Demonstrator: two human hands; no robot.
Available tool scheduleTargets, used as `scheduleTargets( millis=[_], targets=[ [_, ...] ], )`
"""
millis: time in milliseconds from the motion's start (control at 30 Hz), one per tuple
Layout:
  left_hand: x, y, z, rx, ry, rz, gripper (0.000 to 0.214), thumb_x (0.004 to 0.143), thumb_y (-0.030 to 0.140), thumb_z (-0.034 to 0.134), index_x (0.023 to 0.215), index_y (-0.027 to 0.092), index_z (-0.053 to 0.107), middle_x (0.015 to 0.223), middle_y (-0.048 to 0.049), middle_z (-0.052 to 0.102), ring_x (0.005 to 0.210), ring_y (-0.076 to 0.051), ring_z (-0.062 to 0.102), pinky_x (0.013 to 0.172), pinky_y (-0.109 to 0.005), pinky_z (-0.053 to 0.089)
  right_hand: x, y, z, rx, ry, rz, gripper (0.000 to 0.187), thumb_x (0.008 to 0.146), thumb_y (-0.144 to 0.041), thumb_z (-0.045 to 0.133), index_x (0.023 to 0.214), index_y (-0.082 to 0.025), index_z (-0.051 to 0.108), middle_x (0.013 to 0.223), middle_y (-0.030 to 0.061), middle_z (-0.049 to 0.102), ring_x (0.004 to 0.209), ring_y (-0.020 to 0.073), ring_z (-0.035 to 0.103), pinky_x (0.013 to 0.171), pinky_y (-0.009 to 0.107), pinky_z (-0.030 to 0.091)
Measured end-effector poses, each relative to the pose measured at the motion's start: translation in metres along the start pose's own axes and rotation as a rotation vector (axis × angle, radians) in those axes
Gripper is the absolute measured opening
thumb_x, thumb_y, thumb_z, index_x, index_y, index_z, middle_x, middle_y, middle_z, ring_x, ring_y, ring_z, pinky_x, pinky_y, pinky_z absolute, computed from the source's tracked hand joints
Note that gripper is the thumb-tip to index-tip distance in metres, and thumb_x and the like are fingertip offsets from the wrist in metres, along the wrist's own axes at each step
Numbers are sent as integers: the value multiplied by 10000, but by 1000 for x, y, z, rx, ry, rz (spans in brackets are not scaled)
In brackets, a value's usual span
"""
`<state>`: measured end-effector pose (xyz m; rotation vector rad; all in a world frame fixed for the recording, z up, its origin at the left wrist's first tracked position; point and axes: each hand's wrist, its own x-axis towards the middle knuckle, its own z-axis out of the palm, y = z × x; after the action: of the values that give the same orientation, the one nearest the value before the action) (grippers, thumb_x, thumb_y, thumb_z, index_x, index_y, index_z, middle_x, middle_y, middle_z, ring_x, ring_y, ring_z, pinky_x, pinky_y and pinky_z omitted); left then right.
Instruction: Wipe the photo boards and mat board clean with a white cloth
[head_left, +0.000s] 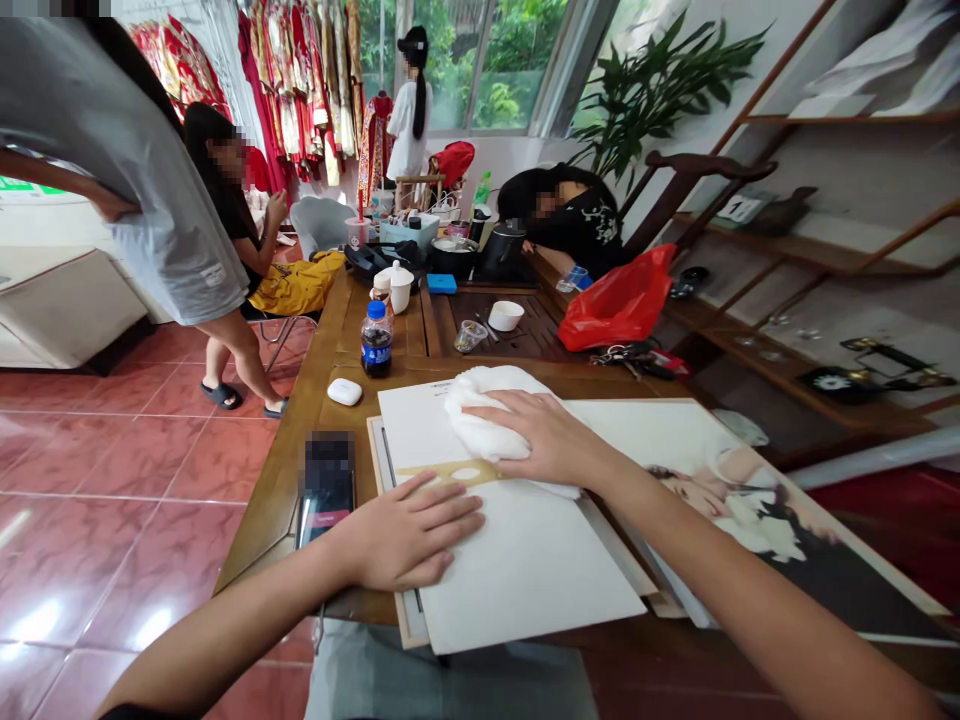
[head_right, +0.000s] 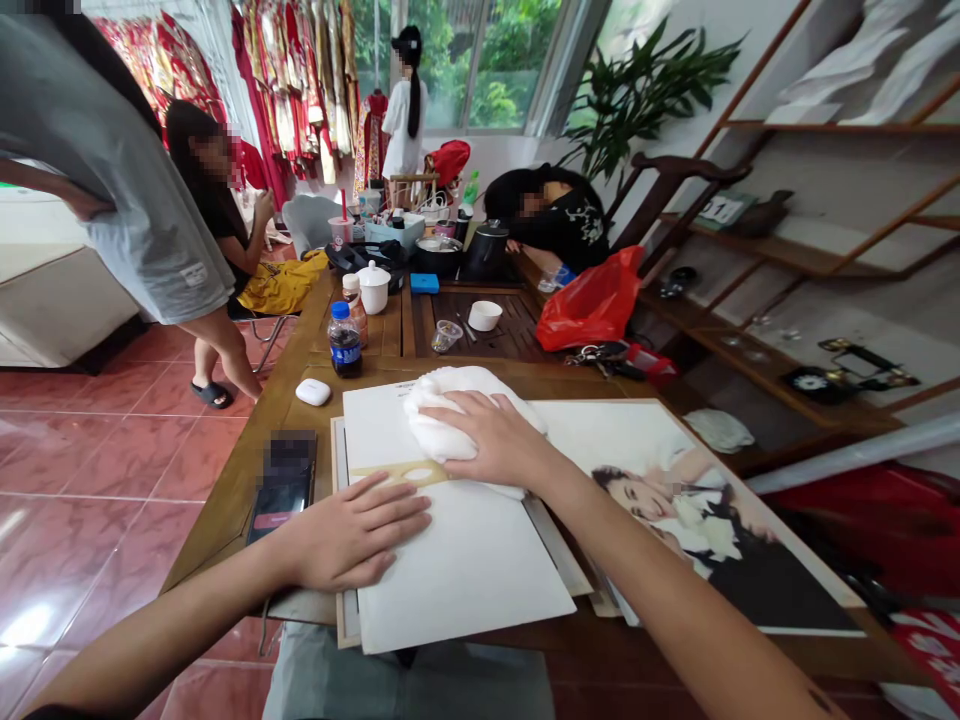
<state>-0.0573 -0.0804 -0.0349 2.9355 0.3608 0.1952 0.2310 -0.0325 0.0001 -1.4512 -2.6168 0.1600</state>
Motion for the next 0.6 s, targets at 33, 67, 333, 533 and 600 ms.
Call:
scheduleTargets(
  millis=[33,67,333,533,600],
  targets=[
    [0,0,0,-2,-1,2,571,1076,388,318,1589,140,276,1650,-93,345,1567,-239,228,1305,-464,94,3,-4,0,0,0,-4,709,833,-460,668,1499,-290,495,1512,165,496,1384,370,441,1079,608,349],
    [0,0,0,-3,-2,5,575,1075,390,323,1591,144,269,1651,-92,345,1567,-239,227,1305,-464,99,8,-9,1,1,-2,-11,704,841,-467,659,1503,-295,489,1527,162,481,1389,373,434,1080,612,345],
    [0,-1,-2,-14,5,16,595,1067,379,343,1605,151,232,1653,-101,337,1566,-245,228,1303,-469,120,65,-63,10,39,-38,-124,746,832,-473,684,1525,-336,446,1574,131,430,1410,354,398,1097,583,321],
    [1,0,-1,-14,-16,2,591,1069,385,330,1597,131,251,1663,-102,315,1567,-259,221,1293,-479,163,79,-77,13,47,-43,-156,753,828,-479,687,1527,-352,439,1583,120,419,1416,347,388,1112,569,298],
    [1,0,-1,-11,-8,0,591,1067,383,337,1599,142,248,1658,-102,327,1563,-256,235,1296,-480,151,75,-72,12,40,-42,-140,761,819,-455,691,1529,-353,435,1571,117,435,1409,349,398,1102,563,314]
  ],
)
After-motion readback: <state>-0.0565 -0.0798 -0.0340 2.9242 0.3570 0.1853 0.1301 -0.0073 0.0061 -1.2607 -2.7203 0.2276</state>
